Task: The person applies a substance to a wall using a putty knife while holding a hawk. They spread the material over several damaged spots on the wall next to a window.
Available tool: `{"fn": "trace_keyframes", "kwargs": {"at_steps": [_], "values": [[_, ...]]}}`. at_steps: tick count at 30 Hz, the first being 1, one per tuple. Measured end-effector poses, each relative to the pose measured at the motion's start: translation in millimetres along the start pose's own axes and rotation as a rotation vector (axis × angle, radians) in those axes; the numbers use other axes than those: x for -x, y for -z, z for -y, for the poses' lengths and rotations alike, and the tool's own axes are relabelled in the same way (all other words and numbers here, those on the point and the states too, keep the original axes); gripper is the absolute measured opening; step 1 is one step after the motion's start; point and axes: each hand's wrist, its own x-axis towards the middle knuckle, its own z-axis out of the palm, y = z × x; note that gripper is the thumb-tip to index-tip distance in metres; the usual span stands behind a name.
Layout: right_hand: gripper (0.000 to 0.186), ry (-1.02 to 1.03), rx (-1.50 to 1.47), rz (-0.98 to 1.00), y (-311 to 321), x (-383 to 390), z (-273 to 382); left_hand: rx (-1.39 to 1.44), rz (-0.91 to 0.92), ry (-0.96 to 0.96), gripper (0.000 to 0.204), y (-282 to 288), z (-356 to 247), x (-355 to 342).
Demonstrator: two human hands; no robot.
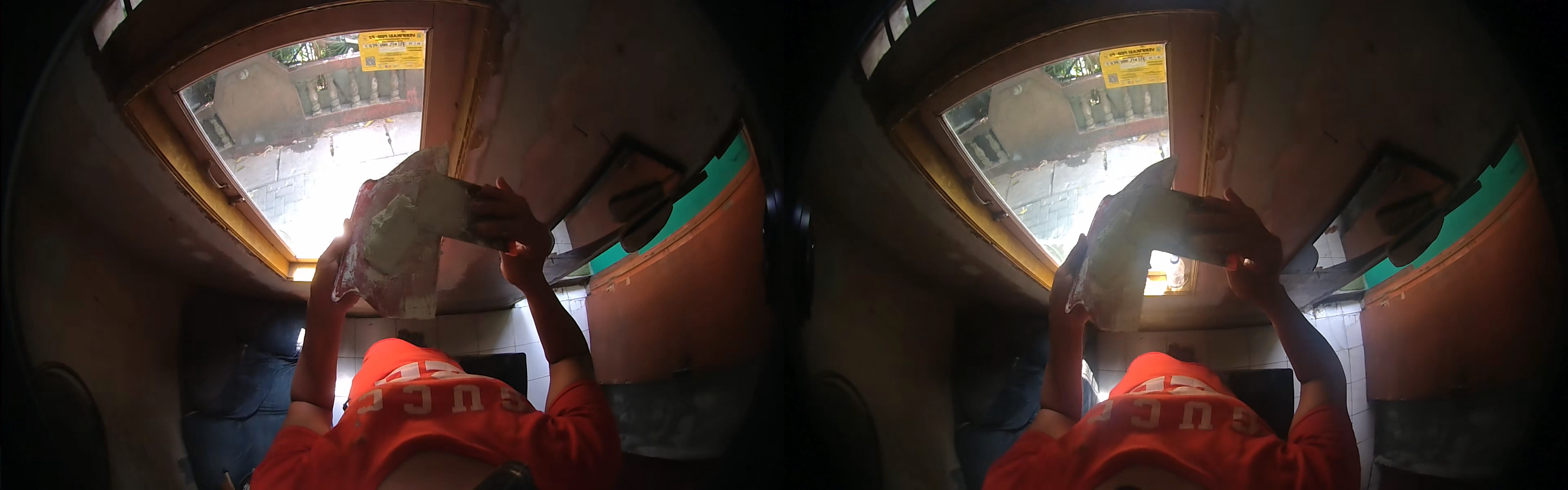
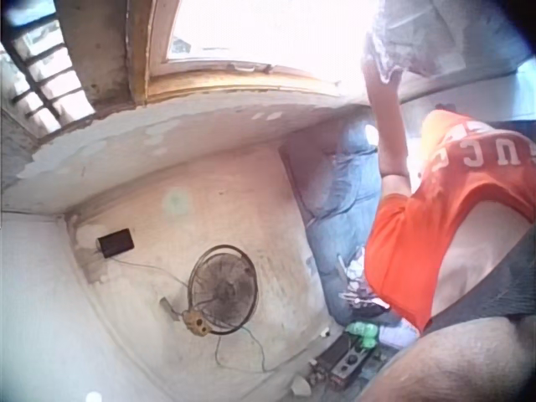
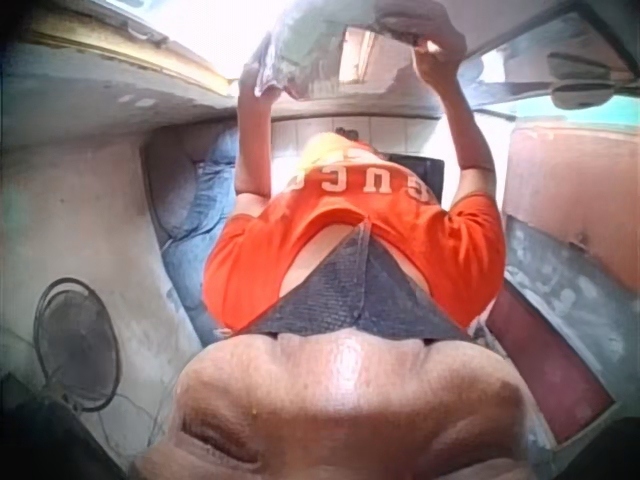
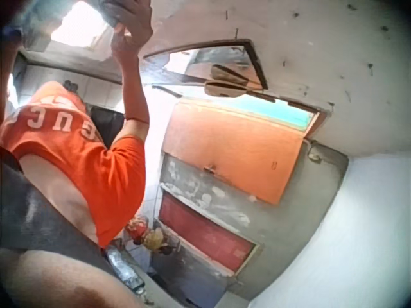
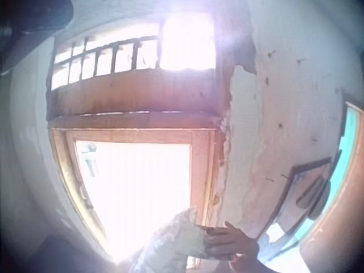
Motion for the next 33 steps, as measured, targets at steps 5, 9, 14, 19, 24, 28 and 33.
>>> {"fn": "trace_keyframes", "kwargs": {"at_steps": [5, 9, 14, 19, 24, 28, 33], "values": [[0.037, 0.021, -0.056, 0.062, 16, 8, -6, -0.065, -0.379, 0.154, 0.044, 25, 10, -5], [0.022, -0.031, 0.027, 0.193, 45, 12, -7, 0.236, -0.395, 0.232, 0.043, -32, -16, -20], [0.015, -0.07, 0.255, 0.311, 71, 29, -20, 0.088, -0.19, 0.172, 0.045, 28, 2, -5], [0.021, -0.374, 0.356, 0.124, 103, 8, -16, 0.143, -0.254, 0.241, 0.048, -14, -25, -16], [0.026, -0.45, 0.212, -0.134, 129, -47, -13, 0.157, -0.164, 0.366, 0.048, -21, -23, -21], [0.03, -0.188, 0.449, -0.212, 157, -108, -8, 0.171, -0.22, 0.354, 0.048, -27, -13, -16], [0.026, 0.238, 0.616, -0.181, 194, -202, -17, 0.207, -0.245, 0.349, 0.049, -31, -6, -13]]}}
